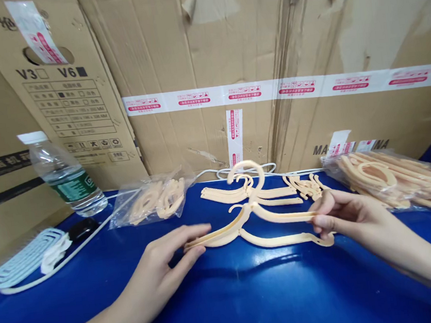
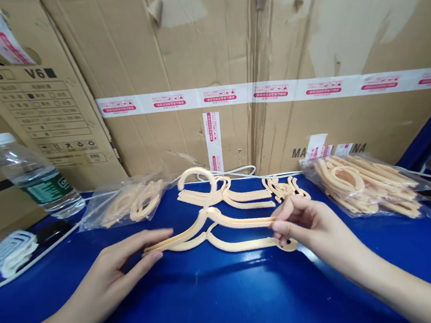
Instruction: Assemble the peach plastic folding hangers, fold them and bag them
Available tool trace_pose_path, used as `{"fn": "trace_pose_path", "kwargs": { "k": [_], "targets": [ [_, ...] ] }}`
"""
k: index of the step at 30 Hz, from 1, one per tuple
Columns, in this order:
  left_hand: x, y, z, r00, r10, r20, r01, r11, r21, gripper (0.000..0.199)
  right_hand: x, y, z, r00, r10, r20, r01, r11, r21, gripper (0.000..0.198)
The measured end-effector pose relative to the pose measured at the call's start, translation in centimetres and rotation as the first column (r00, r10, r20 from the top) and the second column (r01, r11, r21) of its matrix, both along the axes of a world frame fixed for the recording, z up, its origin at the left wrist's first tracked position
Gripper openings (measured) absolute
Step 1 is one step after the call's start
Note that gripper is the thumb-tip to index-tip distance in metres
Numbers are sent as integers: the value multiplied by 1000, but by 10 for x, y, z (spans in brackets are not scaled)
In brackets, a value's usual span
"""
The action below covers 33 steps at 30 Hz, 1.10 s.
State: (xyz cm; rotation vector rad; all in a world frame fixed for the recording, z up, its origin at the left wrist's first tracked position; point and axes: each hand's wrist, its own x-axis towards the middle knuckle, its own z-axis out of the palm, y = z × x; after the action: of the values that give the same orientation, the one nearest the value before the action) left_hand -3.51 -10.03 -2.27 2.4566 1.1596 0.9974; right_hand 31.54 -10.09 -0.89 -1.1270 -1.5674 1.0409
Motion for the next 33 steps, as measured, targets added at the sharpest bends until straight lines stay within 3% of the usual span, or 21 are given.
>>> {"fn": "trace_pose_path", "kwargs": {
  "k": [5,9,12,15,19,24,27,33],
  "targets": [
    [2,3,0,997,-73,-3,73,994,-83,20,-1,0,7,995,51,90,-54,998,37,32],
    [3,4,-2,1000,18,-8,-19,990,-141,20,27,15,18,977,-113,180,80,980,180,31],
    [4,4,-3,999,44,-8,-45,988,-146,21,57,31,19,886,-319,336,193,913,359,34],
    [5,4,0,999,33,-18,-34,994,-102,22,81,41,18,741,-408,533,158,878,452,34],
    [7,4,4,999,25,-32,-27,997,-70,22,94,41,21,530,-346,774,69,928,367,33],
    [9,3,4,999,22,-31,-23,999,-44,24,84,36,18,265,-367,892,208,925,319,38],
    [8,3,4,999,26,-43,-28,999,-43,24,74,36,11,255,-293,922,312,927,208,28],
    [4,5,3,998,16,-59,-20,998,-60,24,71,37,8,372,-164,914,414,910,-6,22]
  ]
}}
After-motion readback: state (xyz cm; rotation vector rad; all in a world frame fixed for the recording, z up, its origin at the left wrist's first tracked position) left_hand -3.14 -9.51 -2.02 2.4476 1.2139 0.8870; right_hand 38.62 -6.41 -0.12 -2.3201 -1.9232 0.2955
